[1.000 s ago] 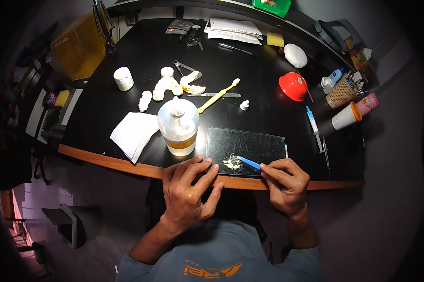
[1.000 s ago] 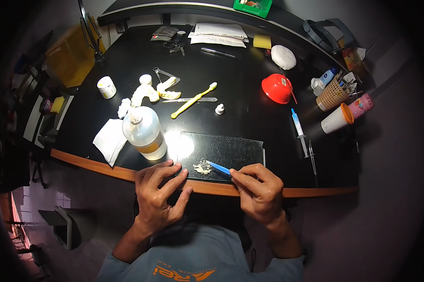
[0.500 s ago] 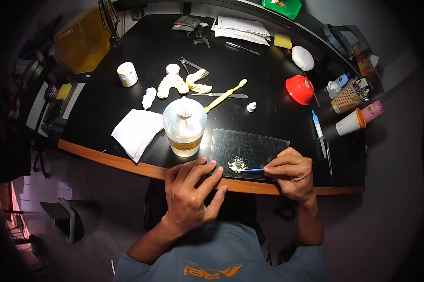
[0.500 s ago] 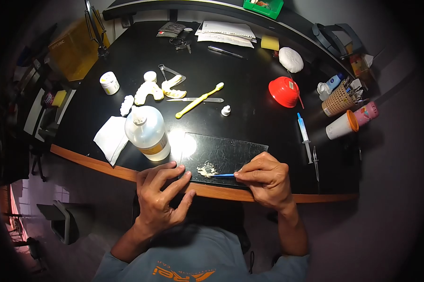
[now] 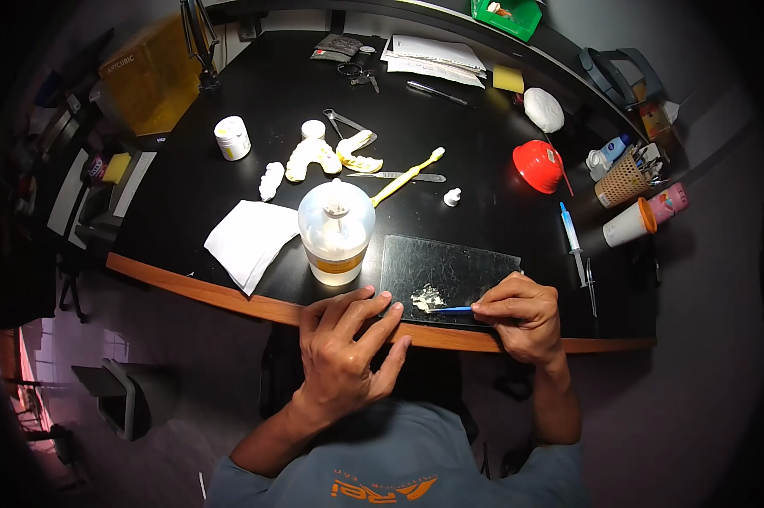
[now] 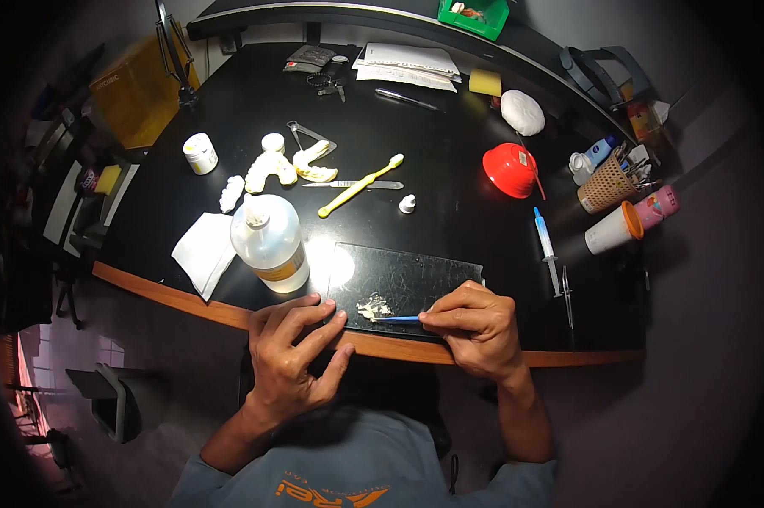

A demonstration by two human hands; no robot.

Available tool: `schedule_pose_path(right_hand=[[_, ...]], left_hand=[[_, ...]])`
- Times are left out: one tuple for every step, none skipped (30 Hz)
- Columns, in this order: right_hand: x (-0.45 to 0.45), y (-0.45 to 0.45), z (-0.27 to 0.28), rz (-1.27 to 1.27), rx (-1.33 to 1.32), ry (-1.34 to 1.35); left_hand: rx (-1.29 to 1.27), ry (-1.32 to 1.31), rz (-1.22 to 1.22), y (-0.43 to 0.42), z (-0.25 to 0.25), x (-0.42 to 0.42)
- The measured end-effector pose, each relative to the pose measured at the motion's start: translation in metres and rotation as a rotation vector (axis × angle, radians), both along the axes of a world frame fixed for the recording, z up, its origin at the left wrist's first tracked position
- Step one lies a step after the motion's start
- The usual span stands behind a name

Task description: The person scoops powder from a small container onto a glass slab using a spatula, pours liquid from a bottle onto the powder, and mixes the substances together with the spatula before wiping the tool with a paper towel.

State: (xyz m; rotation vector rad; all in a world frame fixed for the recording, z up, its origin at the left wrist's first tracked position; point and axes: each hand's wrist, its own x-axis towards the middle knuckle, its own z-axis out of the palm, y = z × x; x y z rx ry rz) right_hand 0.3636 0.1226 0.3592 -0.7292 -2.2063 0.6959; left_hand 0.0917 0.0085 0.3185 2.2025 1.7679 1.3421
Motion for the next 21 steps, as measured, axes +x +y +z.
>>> schedule_pose_path(right_hand=[[0.000,0.000,0.000,0.005,0.006,-0.007],[-0.001,-0.001,-0.001,-0.003,0.018,-0.010],[-0.002,-0.001,-0.002,-0.010,0.029,-0.013],[-0.004,-0.001,-0.003,-0.017,0.040,-0.015],[-0.006,-0.001,-0.002,-0.024,0.055,-0.024],[-0.007,-0.002,-0.002,-0.032,0.069,-0.033],[-0.008,-0.002,-0.001,-0.040,0.084,-0.042],[-0.009,-0.004,-0.001,-0.049,0.080,-0.039],[-0.010,-0.006,-0.001,-0.057,0.077,-0.037],[-0.011,-0.008,0.000,-0.064,0.074,-0.034],[-0.013,-0.012,0.002,-0.080,0.061,-0.060],[-0.014,-0.017,0.006,-0.096,0.048,-0.086],[-0.014,-0.022,0.009,-0.113,0.034,-0.112],[-0.014,-0.025,0.010,-0.120,0.049,-0.139],[-0.014,-0.027,0.012,-0.129,0.066,-0.163],[-0.015,-0.030,0.015,-0.140,0.084,-0.186],[-0.015,-0.032,0.019,-0.151,0.102,-0.209],[-0.014,-0.033,0.021,-0.155,0.089,-0.215],[-0.014,-0.033,0.024,-0.156,0.077,-0.220],[-0.014,-0.033,0.026,-0.156,0.065,-0.224],[-0.014,-0.034,0.030,-0.160,0.049,-0.218]], left_hand=[[-0.001,0.001,-0.002,0.000,0.000,0.000],[-0.002,0.001,-0.004,0.000,0.000,0.000],[-0.003,0.002,-0.005,0.000,0.000,0.000],[-0.006,0.002,-0.006,0.000,0.001,0.000],[-0.008,0.004,-0.006,0.000,0.001,0.000],[-0.009,0.007,-0.007,-0.001,0.000,0.000],[-0.011,0.009,-0.007,-0.001,0.000,0.000],[-0.011,0.008,-0.006,-0.001,0.000,0.000],[-0.010,0.009,-0.005,-0.001,0.000,0.000],[-0.009,0.009,-0.002,-0.001,0.000,0.000],[-0.012,0.004,0.000,-0.001,0.000,0.000],[-0.016,-0.001,0.002,-0.001,0.001,0.000],[-0.020,-0.006,0.003,-0.001,0.001,0.001],[-0.019,-0.005,0.009,-0.001,0.001,0.001],[-0.017,-0.004,0.015,-0.001,0.002,0.001],[-0.014,-0.004,0.018,-0.001,0.002,0.002],[-0.017,-0.003,0.017,-0.001,0.002,0.002],[-0.018,-0.001,0.017,-0.001,0.002,0.002],[-0.018,0.002,0.019,-0.001,0.002,0.002],[-0.019,0.000,0.015,-0.001,0.002,0.002],[-0.021,-0.001,0.013,-0.001,0.002,0.002]])
